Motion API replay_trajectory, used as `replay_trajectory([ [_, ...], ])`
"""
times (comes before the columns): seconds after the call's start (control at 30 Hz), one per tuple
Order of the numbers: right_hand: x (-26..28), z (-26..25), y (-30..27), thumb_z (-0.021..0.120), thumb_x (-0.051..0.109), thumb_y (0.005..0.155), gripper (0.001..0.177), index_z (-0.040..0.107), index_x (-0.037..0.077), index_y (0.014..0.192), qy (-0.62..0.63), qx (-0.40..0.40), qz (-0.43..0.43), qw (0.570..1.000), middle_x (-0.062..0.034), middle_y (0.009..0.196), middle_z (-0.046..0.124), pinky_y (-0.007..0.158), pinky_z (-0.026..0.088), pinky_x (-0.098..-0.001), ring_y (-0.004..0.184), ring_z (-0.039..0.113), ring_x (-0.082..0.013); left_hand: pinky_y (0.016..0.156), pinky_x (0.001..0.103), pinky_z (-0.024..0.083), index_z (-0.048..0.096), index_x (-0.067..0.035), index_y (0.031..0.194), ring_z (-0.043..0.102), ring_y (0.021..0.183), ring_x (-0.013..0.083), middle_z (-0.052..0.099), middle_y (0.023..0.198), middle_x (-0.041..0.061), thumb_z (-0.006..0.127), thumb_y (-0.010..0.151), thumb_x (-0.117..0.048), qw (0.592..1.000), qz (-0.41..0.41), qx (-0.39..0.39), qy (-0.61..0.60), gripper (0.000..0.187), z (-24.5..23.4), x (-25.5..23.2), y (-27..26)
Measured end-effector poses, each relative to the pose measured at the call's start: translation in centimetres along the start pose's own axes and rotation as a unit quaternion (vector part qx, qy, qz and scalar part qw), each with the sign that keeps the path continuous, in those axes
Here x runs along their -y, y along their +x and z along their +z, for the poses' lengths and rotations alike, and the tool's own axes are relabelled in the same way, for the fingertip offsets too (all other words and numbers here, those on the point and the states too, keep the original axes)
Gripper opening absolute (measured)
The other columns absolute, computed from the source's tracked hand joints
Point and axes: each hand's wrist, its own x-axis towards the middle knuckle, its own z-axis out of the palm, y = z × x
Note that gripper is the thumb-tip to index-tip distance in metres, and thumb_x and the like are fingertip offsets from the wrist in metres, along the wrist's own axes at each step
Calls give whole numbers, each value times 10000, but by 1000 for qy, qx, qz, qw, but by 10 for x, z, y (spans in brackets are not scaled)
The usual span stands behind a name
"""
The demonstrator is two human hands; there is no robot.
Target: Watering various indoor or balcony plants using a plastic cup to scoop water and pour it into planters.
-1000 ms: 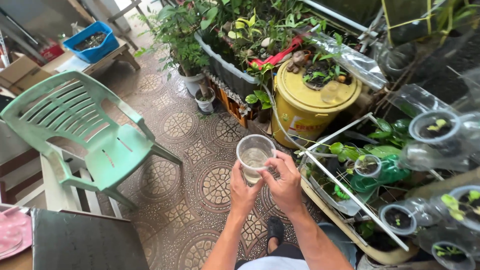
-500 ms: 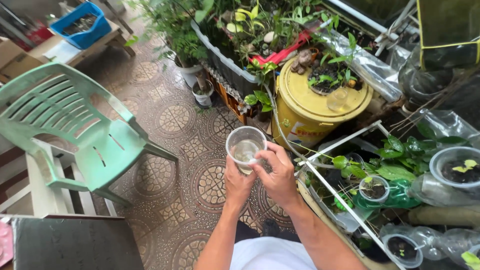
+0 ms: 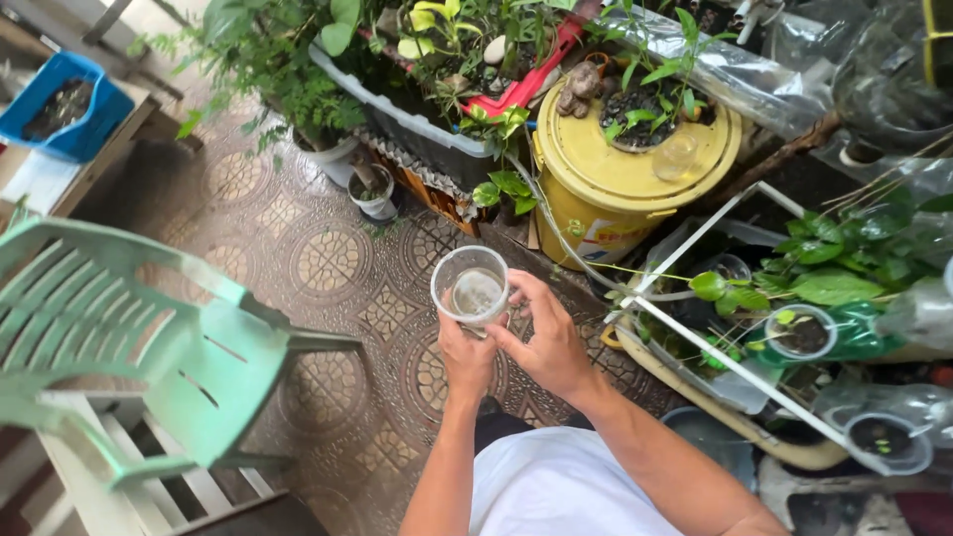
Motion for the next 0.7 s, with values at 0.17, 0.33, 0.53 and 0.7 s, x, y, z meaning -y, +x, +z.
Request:
replay_trajectory([
  [0.17,-1,38,20,856,229,786,827,441,-1,1463,0,11,69,998,-197,1337,612,889,554,-387,1163,642,-280,883,367,568,484,12,1410,728,1051,272,713,1183,158,862,758,-179,1000,10,12,19,778,-31,27,33],
  [0.33,-11,71,29,872,295,773,893,411,11,1484,10,18,125,992,-222,1373,608,1026,522,-426,1258,626,-313,903,375,590,507,3,1397,729,1087,277,710,1212,161,854,792,-215,998,24,59,26,730,-48,34,55],
  [0.53,-20,91,34,903,302,767,1042,290,-40,1537,3,-22,149,989,-280,1477,518,1124,446,-465,1360,550,-369,898,385,599,497,2,1408,735,1086,286,705,1211,178,861,782,-229,990,23,124,63,760,-50,38,74],
  [0.7,-24,84,46,894,296,735,1068,260,-55,1519,66,-73,214,972,-243,1438,545,1013,563,-396,1295,611,-308,949,398,576,508,9,1415,732,1138,319,705,1246,201,822,830,-164,985,55,161,30,686,-30,52,84],
])
